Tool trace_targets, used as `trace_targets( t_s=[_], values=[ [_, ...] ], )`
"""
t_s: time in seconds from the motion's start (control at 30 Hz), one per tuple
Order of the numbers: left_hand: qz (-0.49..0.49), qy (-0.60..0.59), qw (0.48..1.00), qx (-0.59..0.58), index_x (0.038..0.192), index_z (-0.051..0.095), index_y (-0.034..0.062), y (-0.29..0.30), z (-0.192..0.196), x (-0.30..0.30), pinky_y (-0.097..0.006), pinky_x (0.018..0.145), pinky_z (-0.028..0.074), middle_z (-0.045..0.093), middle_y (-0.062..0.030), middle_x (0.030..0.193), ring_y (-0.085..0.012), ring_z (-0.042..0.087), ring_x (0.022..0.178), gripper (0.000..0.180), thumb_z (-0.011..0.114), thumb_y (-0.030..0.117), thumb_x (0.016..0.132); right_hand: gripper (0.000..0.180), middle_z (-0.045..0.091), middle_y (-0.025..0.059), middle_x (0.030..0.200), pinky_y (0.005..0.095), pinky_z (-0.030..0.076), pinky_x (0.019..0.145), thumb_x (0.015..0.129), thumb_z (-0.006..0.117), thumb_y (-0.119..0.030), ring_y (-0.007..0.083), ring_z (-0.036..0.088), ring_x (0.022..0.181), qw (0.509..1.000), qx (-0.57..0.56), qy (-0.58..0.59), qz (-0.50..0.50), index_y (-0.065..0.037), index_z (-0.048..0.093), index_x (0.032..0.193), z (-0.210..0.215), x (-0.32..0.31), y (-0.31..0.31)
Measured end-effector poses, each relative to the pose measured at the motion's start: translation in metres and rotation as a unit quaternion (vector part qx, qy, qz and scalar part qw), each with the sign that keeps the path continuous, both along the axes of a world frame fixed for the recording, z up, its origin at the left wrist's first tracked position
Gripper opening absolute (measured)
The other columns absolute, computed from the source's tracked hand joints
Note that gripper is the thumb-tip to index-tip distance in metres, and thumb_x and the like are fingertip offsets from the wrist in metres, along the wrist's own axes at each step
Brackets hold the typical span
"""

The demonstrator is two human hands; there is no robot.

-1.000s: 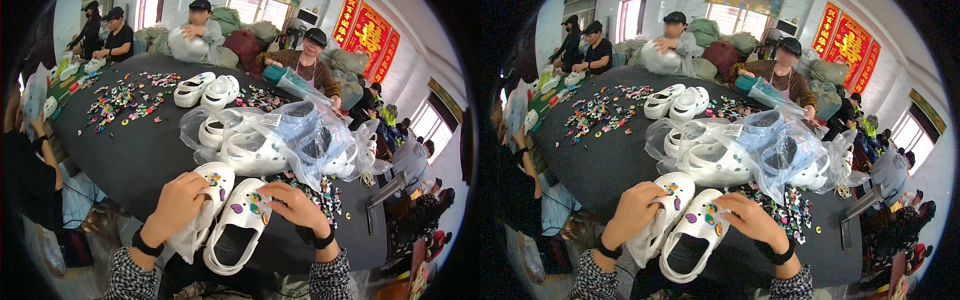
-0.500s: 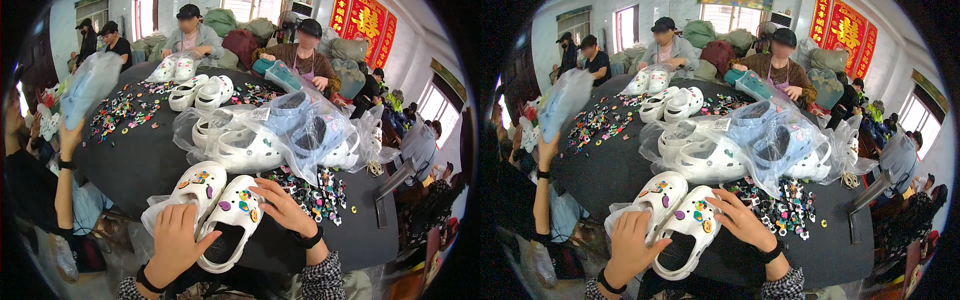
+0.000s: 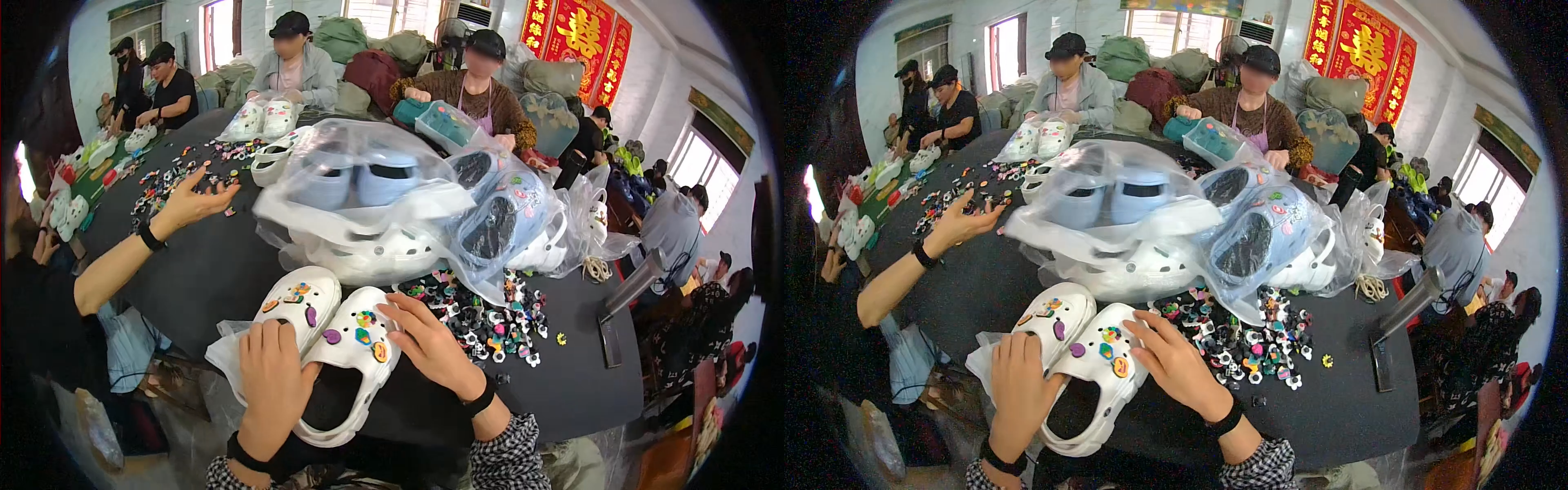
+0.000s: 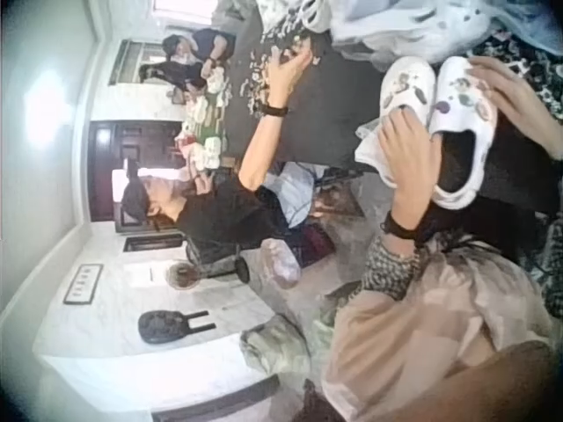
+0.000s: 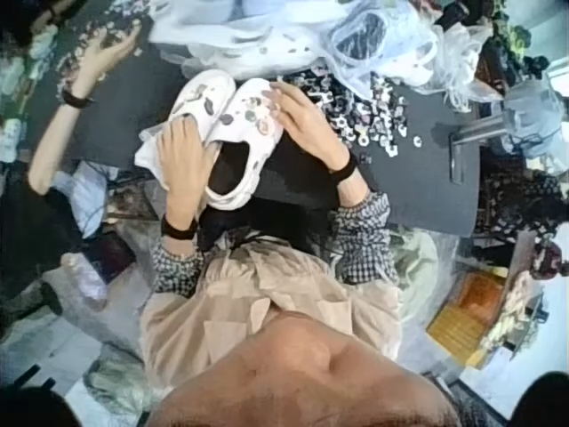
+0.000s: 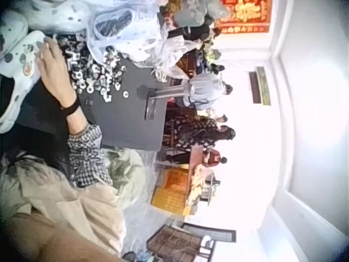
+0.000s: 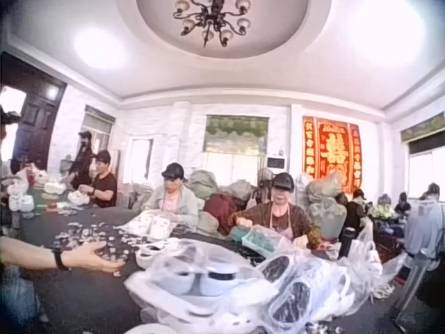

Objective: Decorating rubber clogs with charms and packing them into plastic bags.

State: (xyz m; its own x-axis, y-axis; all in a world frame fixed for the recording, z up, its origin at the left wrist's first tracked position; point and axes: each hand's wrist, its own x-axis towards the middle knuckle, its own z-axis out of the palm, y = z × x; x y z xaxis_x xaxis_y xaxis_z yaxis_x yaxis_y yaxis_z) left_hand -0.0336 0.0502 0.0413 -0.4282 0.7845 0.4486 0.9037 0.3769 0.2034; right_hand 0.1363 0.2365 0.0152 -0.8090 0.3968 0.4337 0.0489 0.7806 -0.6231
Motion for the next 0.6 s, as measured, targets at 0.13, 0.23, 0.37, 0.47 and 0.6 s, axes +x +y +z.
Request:
trace_targets(
  t_s=[0.13,0.23,0.37,0.47,0.6],
  values=[
    [-0.043,-0.009,0.998,0.045,0.094,0.056,0.001,-0.001,-0.006,-0.006,-0.045,0.081,0.04,0.054,-0.0151,0.097,-0.035,0.052,0.093,0.037,0.075,0.011,0.065,0.044,0.05,0.0161,0.141,0.0385,0.047,0.101,0.093,0.06,-0.004,0.0342,0.054,0.125,1.0,-0.002,0.005,-0.001,-0.007,0.055,0.136,0.0,0.001,0.0],
    [-0.053,-0.008,0.996,0.069,0.093,0.056,0.0017,-0.006,-0.01,-0.014,-0.046,0.08,0.039,0.054,-0.0144,0.094,-0.0352,0.052,0.093,0.032,0.072,0.01,0.066,0.044,0.05,0.016,0.14,0.0384,0.047,0.1,0.093,0.061,-0.004,0.0341,0.054,0.124,1.0,-0.009,0.01,0.005,-0.006,0.055,0.136,0.001,-0.001,0.001],
    [-0.062,0.0,0.995,0.083,0.093,0.057,0.0033,-0.02,-0.01,-0.032,-0.046,0.08,0.039,0.055,-0.0134,0.092,-0.0358,0.053,0.092,0.03,0.07,0.008,0.066,0.039,0.053,0.0157,0.135,0.0415,0.051,0.094,0.095,0.062,-0.013,0.0371,0.058,0.117,0.999,0.017,0.024,-0.015,-0.006,0.055,0.133,-0.001,0.009,0.009],
    [-0.009,0.007,0.996,0.083,0.09,0.057,0.0022,-0.04,-0.016,-0.064,-0.046,0.079,0.039,0.056,-0.0154,0.092,-0.0376,0.053,0.092,0.026,0.068,0.007,0.067,0.039,0.053,0.0145,0.135,0.0415,0.054,0.088,0.095,0.063,-0.014,0.0376,0.061,0.113,0.999,0.023,0.027,-0.018,-0.005,0.055,0.132,-0.004,0.006,0.009],
    [0.015,0.061,0.993,0.104,0.091,0.057,-0.0001,-0.055,-0.019,-0.122,-0.047,0.081,0.04,0.058,-0.0182,0.095,-0.04,0.053,0.094,0.028,0.069,0.001,0.065,0.038,0.055,0.0139,0.132,0.041,0.054,0.088,0.094,0.064,-0.013,0.0362,0.062,0.111,0.998,0.054,0.023,-0.004,-0.005,0.056,0.13,-0.002,0.004,0.004]
  ],
)
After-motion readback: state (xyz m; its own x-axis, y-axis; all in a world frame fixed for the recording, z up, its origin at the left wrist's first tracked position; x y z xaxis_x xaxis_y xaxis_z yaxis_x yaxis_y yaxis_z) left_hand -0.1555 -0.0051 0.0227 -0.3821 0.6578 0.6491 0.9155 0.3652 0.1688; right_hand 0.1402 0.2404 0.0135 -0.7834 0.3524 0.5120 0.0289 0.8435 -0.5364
